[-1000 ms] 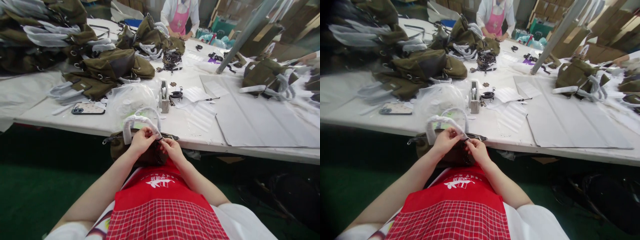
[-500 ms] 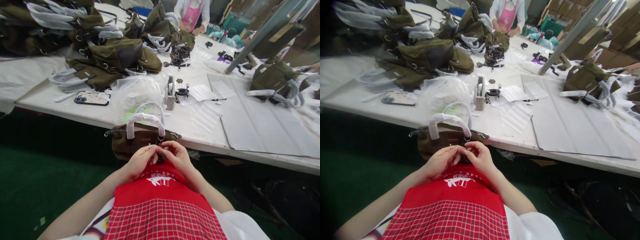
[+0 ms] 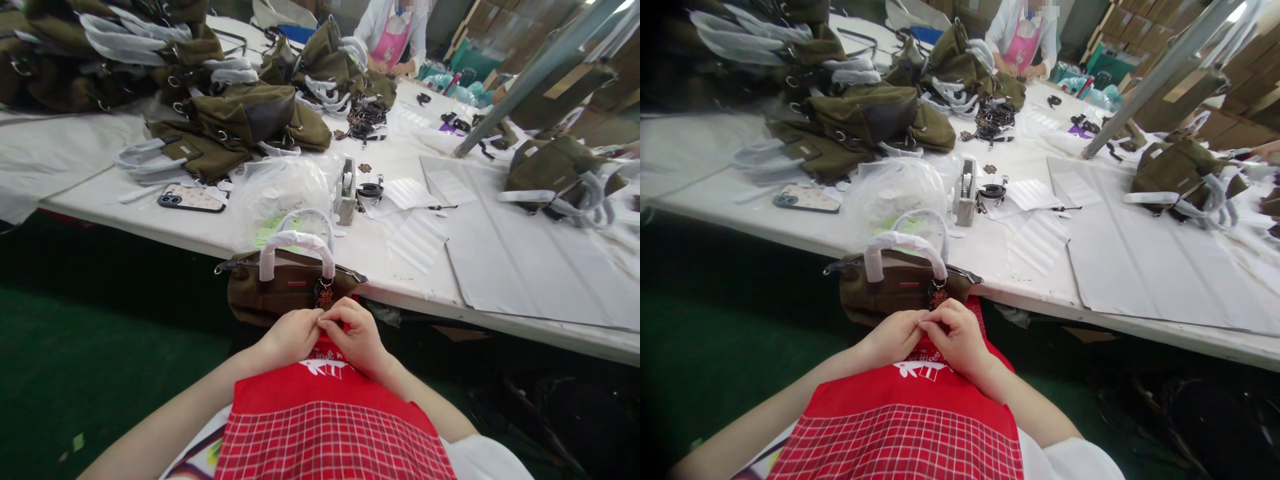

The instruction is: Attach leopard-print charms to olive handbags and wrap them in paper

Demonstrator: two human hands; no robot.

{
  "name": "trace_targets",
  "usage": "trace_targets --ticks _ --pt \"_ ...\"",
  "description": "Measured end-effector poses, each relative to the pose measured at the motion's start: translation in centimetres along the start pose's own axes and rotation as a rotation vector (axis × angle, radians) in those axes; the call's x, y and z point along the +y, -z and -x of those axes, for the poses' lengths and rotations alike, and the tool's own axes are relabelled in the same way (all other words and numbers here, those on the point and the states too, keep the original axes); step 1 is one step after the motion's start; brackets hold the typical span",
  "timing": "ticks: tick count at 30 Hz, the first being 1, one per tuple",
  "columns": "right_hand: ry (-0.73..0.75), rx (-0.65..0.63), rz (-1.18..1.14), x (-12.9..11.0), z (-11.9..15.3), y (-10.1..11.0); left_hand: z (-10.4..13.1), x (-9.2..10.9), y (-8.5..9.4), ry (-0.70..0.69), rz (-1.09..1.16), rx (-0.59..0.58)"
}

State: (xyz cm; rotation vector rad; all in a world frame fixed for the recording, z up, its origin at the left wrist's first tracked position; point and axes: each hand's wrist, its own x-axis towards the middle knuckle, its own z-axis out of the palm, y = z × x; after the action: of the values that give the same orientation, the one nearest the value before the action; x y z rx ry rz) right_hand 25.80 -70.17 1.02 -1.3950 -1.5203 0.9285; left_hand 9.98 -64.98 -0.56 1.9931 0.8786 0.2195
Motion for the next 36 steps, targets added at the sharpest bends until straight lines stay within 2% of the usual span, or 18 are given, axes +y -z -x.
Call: trace_targets --ticks 5,9,14,16,18,21,24,27,32,36 --pt "0.005 -0.006 0.061 0.2 -0.1 0.1 -0.3 0.2 0.1 -0.035 -0.079 -0.041" --pt "-0.069 -0.016 0.132 0.5 -0.2 0.1 -0.4 -0.1 -0.5 -0.043 -0.161 -0.088" --pt "-0.104 -0.074 0.071 0.9 -0.2 0.5 -0.5 -0.1 -0.9 -0.117 -0.160 -0.116" --pt "-0.123 -0.003 0.030 1.2 -0.3 1.1 -0.4 0.3 -0.2 -0.145 -0.095 -0.095" --pt "-0.164 0.151 -0.029 1.7 -0.4 1.9 -0.1 0.7 0.9 -0.159 0.008 -0.061" --pt "-0.227 0.350 -0.155 2.6 -0.7 3.2 0.4 0.9 2.5 -0.106 0.148 -0.025" --pt "-0.259 0.420 -0.233 3.3 -0.9 4.2 0.8 0.3 3.1 -0.016 0.258 -0.028" --pt "-0.268 0.441 -0.231 3.9 -1.0 4.8 1.2 -0.6 2.8 0.051 0.366 -0.020" --pt "-0.226 0.482 0.000 4.1 -1.0 5.7 1.6 -1.3 2.2 0.112 0.348 -0.016" --pt "-0.025 0.561 0.322 2.3 -0.2 5.7 1.3 -1.4 2.1 0.115 0.227 -0.065"
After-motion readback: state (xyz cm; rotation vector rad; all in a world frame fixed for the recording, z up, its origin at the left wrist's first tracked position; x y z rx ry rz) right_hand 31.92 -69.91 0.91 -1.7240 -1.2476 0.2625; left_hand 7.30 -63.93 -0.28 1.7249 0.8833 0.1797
